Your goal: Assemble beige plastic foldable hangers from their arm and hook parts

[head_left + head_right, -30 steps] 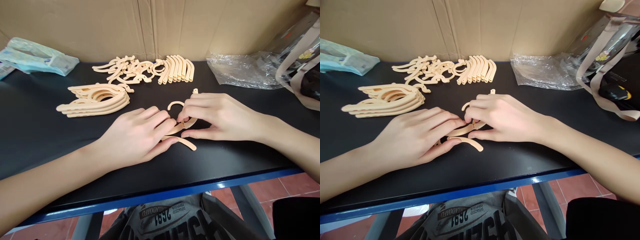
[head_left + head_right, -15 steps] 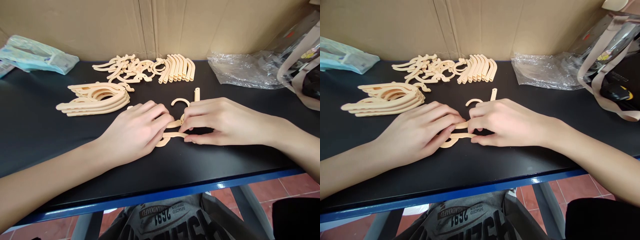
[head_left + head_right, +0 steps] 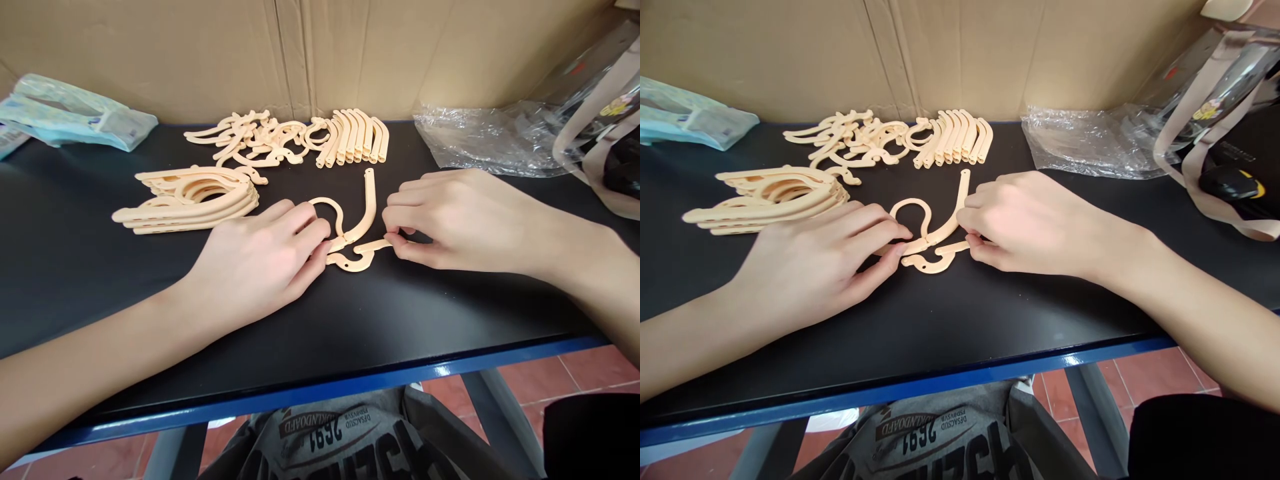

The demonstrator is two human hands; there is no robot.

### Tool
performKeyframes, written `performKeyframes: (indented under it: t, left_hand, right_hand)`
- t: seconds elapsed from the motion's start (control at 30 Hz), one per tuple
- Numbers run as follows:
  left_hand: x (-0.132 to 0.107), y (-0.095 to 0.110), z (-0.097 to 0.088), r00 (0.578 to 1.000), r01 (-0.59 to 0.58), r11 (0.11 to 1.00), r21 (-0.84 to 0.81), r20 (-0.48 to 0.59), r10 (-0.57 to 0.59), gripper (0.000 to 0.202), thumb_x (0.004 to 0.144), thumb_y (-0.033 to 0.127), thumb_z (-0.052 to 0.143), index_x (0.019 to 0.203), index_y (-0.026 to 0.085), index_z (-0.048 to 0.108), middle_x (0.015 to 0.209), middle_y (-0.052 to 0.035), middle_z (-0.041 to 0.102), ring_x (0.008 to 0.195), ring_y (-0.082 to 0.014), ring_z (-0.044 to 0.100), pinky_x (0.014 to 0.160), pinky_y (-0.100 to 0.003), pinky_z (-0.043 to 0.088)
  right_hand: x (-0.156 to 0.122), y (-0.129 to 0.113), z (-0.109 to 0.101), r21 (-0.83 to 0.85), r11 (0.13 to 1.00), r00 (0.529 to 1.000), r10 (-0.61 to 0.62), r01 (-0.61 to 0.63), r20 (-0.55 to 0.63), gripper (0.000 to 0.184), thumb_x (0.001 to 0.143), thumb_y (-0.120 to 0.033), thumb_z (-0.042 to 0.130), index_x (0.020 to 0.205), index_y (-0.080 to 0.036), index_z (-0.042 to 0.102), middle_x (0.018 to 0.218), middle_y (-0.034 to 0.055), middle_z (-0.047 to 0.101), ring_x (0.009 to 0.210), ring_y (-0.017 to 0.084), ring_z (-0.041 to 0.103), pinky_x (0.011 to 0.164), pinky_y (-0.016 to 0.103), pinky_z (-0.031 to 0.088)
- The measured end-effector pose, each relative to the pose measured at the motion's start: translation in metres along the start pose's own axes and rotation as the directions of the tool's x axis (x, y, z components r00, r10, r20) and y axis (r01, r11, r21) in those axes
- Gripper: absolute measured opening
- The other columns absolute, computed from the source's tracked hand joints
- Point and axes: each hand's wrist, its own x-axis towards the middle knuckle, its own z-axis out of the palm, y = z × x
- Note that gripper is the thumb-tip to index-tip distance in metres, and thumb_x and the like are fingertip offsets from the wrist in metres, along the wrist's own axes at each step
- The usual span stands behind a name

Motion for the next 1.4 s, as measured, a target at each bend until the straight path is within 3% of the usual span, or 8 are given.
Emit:
performKeyframes:
  t: [0.27,0.37,0.53,0.73,0.87,1.0,1.23,1.4]
  left_hand:
    - [0.0021,-0.0001,0.0016,0.991,-0.123,0.991,-0.051,0.044,0.125,0.029,0.104,0.026,0.043,0.108,0.013,0.069,0.1,-0.0077,0.072,0.087,-0.0231,0.065,0.058,-0.034,0.045]
    - [0.0022,-0.0005,0.0035,0.991,-0.12,0.991,-0.067,0.057,0.124,0.029,0.105,0.027,0.043,0.113,0.013,0.068,0.104,-0.0085,0.072,0.091,-0.024,0.065,0.062,-0.036,0.049]
    - [0.0027,0.0013,0.0035,0.992,-0.117,0.991,-0.072,0.039,0.119,0.028,0.104,0.029,0.045,0.105,0.013,0.067,0.099,-0.0075,0.071,0.089,-0.0247,0.066,0.063,-0.036,0.049]
    - [0.0041,0.0008,0.0,0.997,-0.076,0.995,-0.064,0.013,0.077,0.03,0.103,0.031,0.045,0.096,0.011,0.066,0.094,-0.0084,0.07,0.084,-0.026,0.065,0.065,-0.038,0.049]
    - [0.0032,0.0,0.002,0.996,-0.084,0.992,-0.099,0.008,0.085,0.037,0.104,0.041,0.047,0.108,0.009,0.066,0.101,-0.0098,0.071,0.088,-0.0272,0.065,0.068,-0.039,0.05]
    - [0.0019,0.0008,0.0051,0.995,-0.1,0.993,-0.063,0.016,0.101,0.028,0.102,0.034,0.053,0.109,0.009,0.066,0.106,-0.0102,0.071,0.092,-0.0276,0.066,0.069,-0.038,0.051]
    - [0.0023,0.0015,0.0042,0.996,-0.088,0.996,-0.028,0.032,0.088,0.025,0.101,0.028,0.052,0.107,0.009,0.066,0.109,-0.0116,0.071,0.093,-0.0288,0.067,0.069,-0.039,0.053]
    - [0.0031,0.0013,0.0036,0.995,-0.089,0.996,-0.003,0.05,0.089,0.022,0.101,0.027,0.049,0.102,0.011,0.065,0.107,-0.0119,0.068,0.094,-0.0292,0.066,0.071,-0.039,0.053]
  right_hand:
    - [0.0017,-0.0058,0.0054,0.158,0.986,0.999,-0.05,0.052,-0.016,0.031,0.102,-0.043,0.053,0.095,-0.017,0.069,0.084,0.0052,0.065,0.073,0.019,0.058,0.065,0.032,0.038]
    - [0.0016,-0.0076,0.0059,0.188,0.978,0.996,-0.084,0.089,-0.036,0.031,0.103,-0.04,0.051,0.103,-0.016,0.071,0.089,0.0068,0.068,0.08,0.02,0.061,0.068,0.032,0.041]
    - [0.0021,-0.0074,0.005,0.236,0.97,0.998,-0.053,0.059,-0.029,0.018,0.098,-0.023,0.053,0.085,-0.017,0.063,0.081,0.0023,0.061,0.067,0.014,0.05,0.06,0.029,0.034]
    - [0.0033,-0.006,0.0025,0.421,0.907,0.999,0.042,-0.029,-0.02,0.012,0.089,-0.019,0.059,0.08,-0.021,0.051,0.075,-0.003,0.055,0.062,0.01,0.046,0.058,0.027,0.033]
    - [0.0032,-0.0037,0.0043,0.489,0.871,0.996,0.072,-0.041,-0.045,0.007,0.092,-0.015,0.053,0.091,-0.022,0.051,0.072,-0.0053,0.054,0.058,0.009,0.045,0.058,0.026,0.034]
    - [0.0032,-0.0019,0.0071,0.47,0.88,0.992,0.107,-0.063,-0.067,0.01,0.096,-0.016,0.045,0.102,-0.019,0.052,0.073,-0.0041,0.055,0.057,0.01,0.045,0.06,0.026,0.034]
    - [0.0024,-0.002,0.0046,0.373,0.916,0.976,0.194,-0.145,-0.099,0.024,0.101,-0.04,0.05,0.099,-0.019,0.062,0.067,-0.0037,0.062,0.056,0.012,0.05,0.058,0.027,0.031]
    - [0.0027,-0.0042,0.0022,0.367,0.913,0.976,0.211,-0.181,-0.045,0.042,0.093,-0.062,0.061,0.097,-0.021,0.067,0.077,-0.0027,0.069,0.058,0.013,0.052,0.058,0.029,0.031]
